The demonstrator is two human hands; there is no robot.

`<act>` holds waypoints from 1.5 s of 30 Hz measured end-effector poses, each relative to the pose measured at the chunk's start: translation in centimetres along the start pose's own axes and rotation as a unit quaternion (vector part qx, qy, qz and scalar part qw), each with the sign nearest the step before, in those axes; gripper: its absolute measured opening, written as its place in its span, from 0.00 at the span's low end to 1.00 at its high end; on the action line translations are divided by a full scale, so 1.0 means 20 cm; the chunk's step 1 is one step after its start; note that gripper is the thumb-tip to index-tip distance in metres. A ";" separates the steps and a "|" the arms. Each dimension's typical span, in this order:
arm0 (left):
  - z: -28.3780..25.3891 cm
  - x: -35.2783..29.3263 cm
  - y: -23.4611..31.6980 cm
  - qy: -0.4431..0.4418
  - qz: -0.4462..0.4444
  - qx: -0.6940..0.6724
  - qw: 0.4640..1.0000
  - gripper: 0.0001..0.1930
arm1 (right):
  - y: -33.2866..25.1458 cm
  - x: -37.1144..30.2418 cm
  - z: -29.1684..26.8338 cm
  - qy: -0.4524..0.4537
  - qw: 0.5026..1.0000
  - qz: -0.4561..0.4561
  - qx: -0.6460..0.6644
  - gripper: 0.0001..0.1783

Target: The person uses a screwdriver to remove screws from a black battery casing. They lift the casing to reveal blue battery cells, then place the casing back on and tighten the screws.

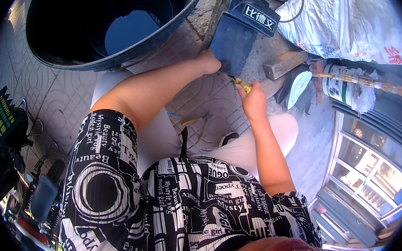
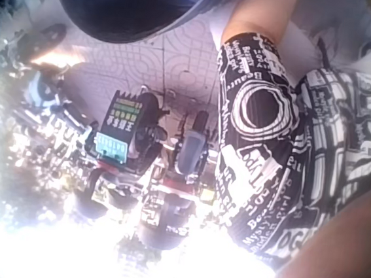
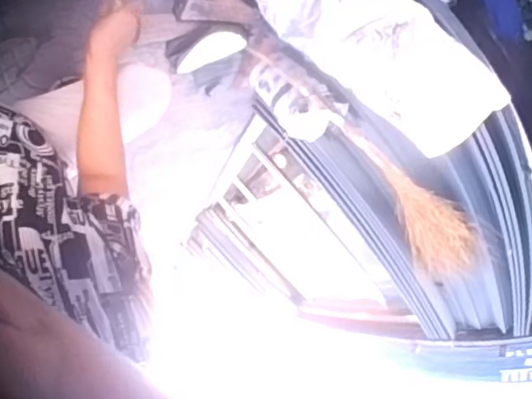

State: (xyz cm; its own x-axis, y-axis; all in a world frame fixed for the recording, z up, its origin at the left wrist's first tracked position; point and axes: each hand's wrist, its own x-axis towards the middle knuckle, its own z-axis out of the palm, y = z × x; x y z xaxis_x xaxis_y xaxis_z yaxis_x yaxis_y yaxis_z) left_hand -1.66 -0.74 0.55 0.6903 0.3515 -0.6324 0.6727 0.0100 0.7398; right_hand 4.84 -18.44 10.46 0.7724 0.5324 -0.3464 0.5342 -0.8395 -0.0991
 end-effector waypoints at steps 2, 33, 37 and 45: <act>0.00 0.00 0.00 0.001 0.000 -0.002 1.000 0.31 | 0.00 0.01 0.01 -0.030 0.999 0.021 -0.023 0.21; -0.02 -0.03 0.02 -0.005 -0.015 0.003 1.000 0.35 | 0.09 -0.02 0.06 0.102 0.988 -0.115 -0.003 0.20; -0.02 -0.04 0.03 -0.011 -0.014 -0.004 1.000 0.35 | 0.14 0.04 0.07 -0.040 0.989 0.087 0.112 0.20; -0.03 -0.04 0.03 -0.016 -0.012 -0.003 1.000 0.32 | 0.05 -0.04 0.05 0.110 0.992 -0.056 0.040 0.20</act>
State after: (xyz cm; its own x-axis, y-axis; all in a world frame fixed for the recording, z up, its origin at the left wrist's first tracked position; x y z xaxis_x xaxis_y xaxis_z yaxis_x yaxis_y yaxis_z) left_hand -1.91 -0.45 1.60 0.6826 0.3205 -0.6568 0.6874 0.0235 0.7259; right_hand 4.50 -19.84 9.78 0.7703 0.6265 -0.1190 0.5990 -0.7749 -0.2018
